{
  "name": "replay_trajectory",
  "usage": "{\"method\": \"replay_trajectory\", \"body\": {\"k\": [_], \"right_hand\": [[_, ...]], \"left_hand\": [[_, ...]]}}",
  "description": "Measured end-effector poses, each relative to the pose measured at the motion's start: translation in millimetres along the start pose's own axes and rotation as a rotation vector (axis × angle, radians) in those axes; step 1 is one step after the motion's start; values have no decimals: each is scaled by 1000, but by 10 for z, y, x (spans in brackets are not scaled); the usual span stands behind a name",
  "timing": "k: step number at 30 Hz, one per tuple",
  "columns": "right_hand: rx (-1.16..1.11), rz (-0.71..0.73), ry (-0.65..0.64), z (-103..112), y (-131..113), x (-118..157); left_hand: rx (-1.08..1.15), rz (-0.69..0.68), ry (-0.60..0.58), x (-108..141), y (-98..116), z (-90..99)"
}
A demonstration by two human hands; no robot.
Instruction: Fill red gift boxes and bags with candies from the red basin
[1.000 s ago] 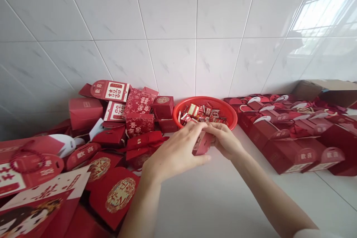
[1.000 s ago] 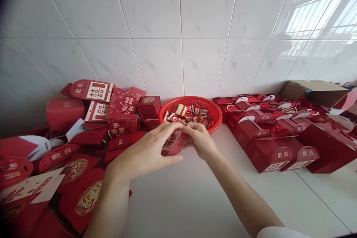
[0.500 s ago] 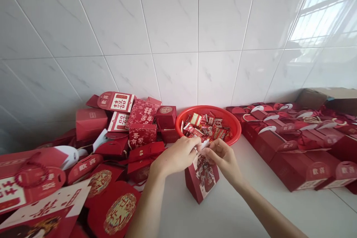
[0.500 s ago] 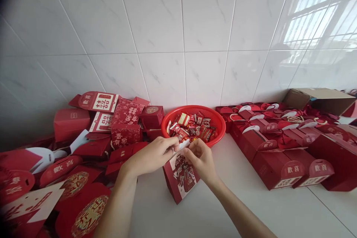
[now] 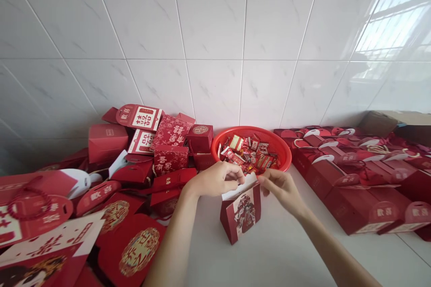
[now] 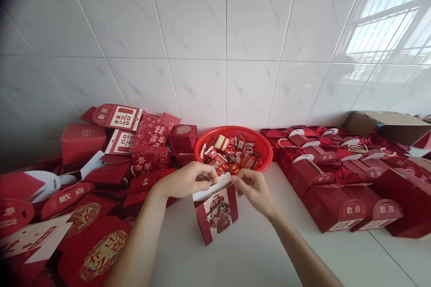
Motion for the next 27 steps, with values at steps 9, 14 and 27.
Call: {"method": "replay_trajectory", "body": {"k": [9, 14, 27], "right_hand": [[511, -34, -46, 509, 414, -853], [569, -133, -289, 151, 639, -1003], [732, -128, -663, -254, 835, -828]], "left_hand": [[166, -115, -142, 13, 25, -9], [313, -143, 148, -87, -42, 237], [-428, 217, 198, -733, -468, 53]]}}
Point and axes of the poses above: each hand's wrist, its own x-axis away from the middle knuckle, its own z-axis out of the back of the hand, y = z × x, the point moved 8 cm from there along -x, towards the middle knuckle, and after that the axes turned 8 degrees about z, right-handed, at the moved point
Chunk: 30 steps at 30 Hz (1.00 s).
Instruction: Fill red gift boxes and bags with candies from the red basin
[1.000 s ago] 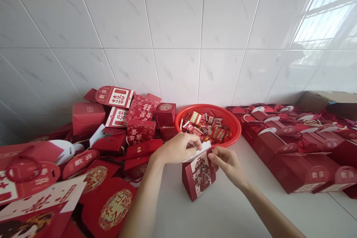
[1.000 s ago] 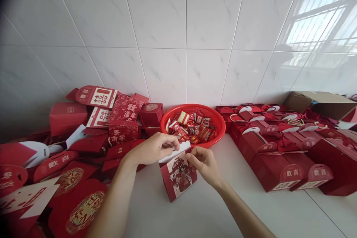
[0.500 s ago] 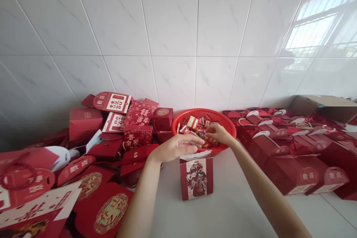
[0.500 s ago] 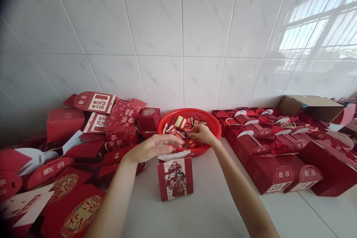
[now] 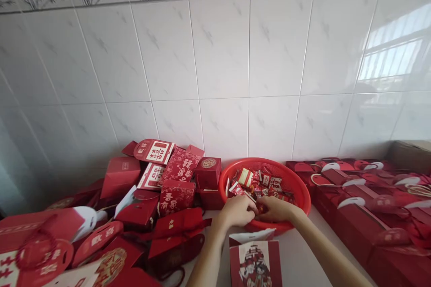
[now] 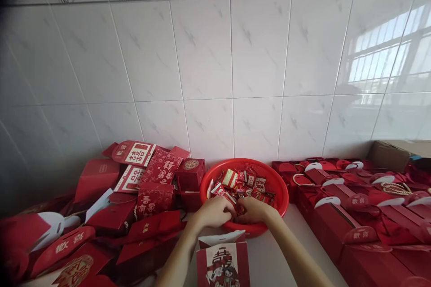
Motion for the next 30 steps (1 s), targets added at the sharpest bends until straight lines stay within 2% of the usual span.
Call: {"method": "replay_trajectory", "body": {"k": [4, 11, 18, 25, 30], "right_hand": [[-51, -8, 25, 18, 4, 10], [-58, -17, 62, 65, -5, 37], [-39, -3, 19, 50, -21, 26], [-38, -49, 114, 88, 72, 45], [-61, -45, 159, 115, 84, 80]], "left_hand": [[-120, 136, 3, -122, -44, -6], [-98, 244, 165, -272, -189, 118], [-80, 225, 122, -432, -297, 172], [-42, 184, 56, -505, -305, 88], [121, 117, 67, -551, -317, 79]]}}
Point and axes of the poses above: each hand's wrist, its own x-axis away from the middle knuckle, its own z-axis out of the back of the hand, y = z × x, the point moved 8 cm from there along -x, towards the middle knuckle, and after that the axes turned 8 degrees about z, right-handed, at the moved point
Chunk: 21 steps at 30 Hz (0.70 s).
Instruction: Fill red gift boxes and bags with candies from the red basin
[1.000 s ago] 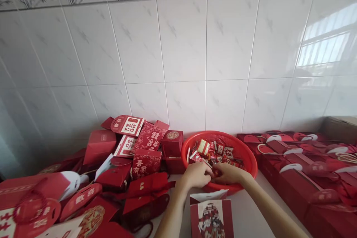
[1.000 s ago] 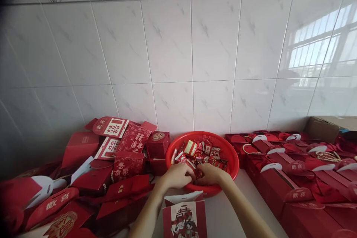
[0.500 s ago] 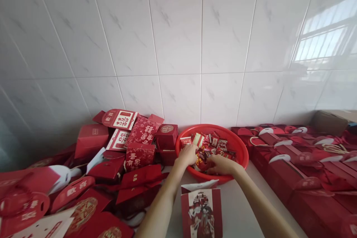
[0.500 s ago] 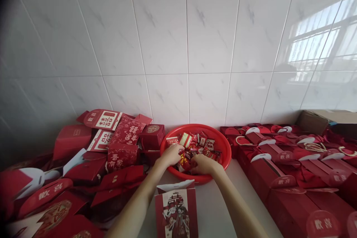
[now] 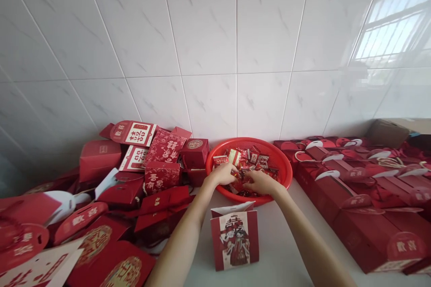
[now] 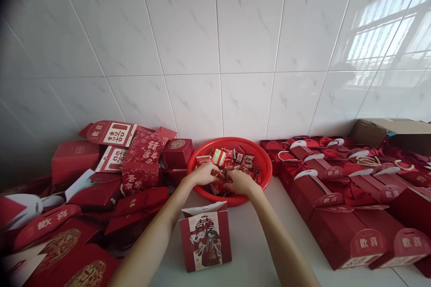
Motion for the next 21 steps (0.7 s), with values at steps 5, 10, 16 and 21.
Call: {"method": "replay_trajectory", "body": {"k": [5, 10, 16, 21], "right_hand": [[-76, 88, 167, 186, -105, -6], [-187, 138, 447, 424, -157, 45], [-257, 62, 681, 592, -47, 166], [-366, -54, 852, 695, 148, 270]], "left_hand": [[305, -107, 106, 29, 36, 163], [523, -109, 147, 65, 37, 261], [510, -10, 142, -54, -42, 170], [259, 40, 48, -118, -46, 5]]}}
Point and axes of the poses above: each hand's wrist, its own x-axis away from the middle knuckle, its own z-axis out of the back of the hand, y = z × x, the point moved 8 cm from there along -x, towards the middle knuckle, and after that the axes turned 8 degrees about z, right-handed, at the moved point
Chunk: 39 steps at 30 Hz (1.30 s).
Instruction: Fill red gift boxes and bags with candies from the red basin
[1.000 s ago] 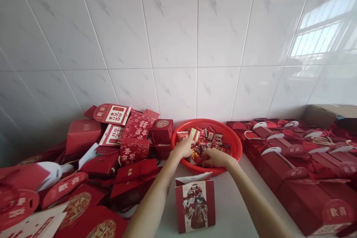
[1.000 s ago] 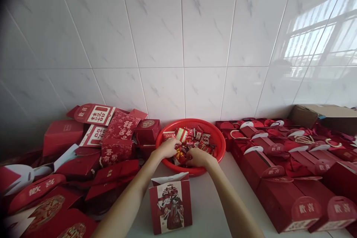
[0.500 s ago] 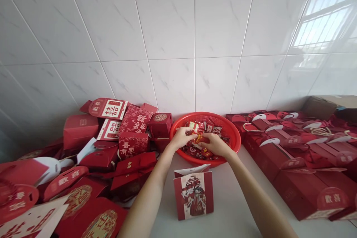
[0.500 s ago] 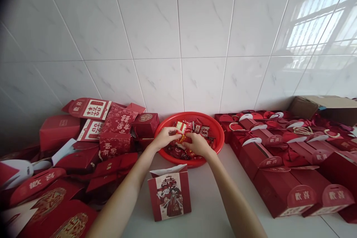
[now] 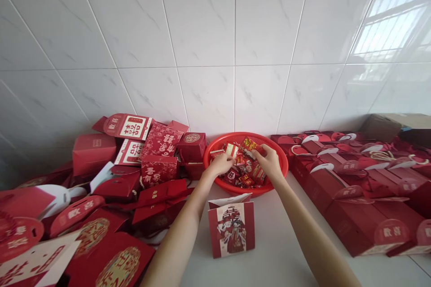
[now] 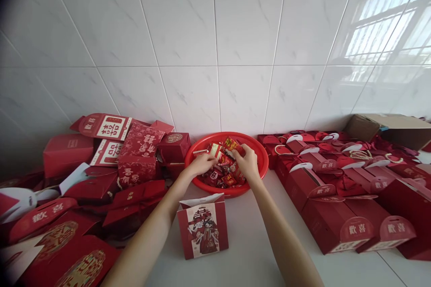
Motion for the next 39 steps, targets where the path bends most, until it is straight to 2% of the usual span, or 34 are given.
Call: {"method": "replay_trajectory", "body": {"k": [7, 16, 22, 26, 29, 35, 39], "right_hand": [[-43, -24, 48, 27, 39, 4], [-98, -24, 90, 75, 20, 21], [-136, -20, 105, 54, 45, 17], [-138, -19, 113, 50, 48, 11], [-137, -27, 119, 59, 43, 14], [-193, -42, 175, 110, 48, 37], [-408, -128, 288, 163, 141, 56]], "left_hand": [[-308, -58, -182, 38, 200, -288], [-578, -96, -275, -47, 260, -381], [-674, -182, -350, -171, 351, -609], [-630, -252, -419, -142, 364, -730], [-535, -286, -407, -114, 389, -704], [-201, -308, -266, -118, 476, -447], [58, -331, -196, -100, 509, -246]]}}
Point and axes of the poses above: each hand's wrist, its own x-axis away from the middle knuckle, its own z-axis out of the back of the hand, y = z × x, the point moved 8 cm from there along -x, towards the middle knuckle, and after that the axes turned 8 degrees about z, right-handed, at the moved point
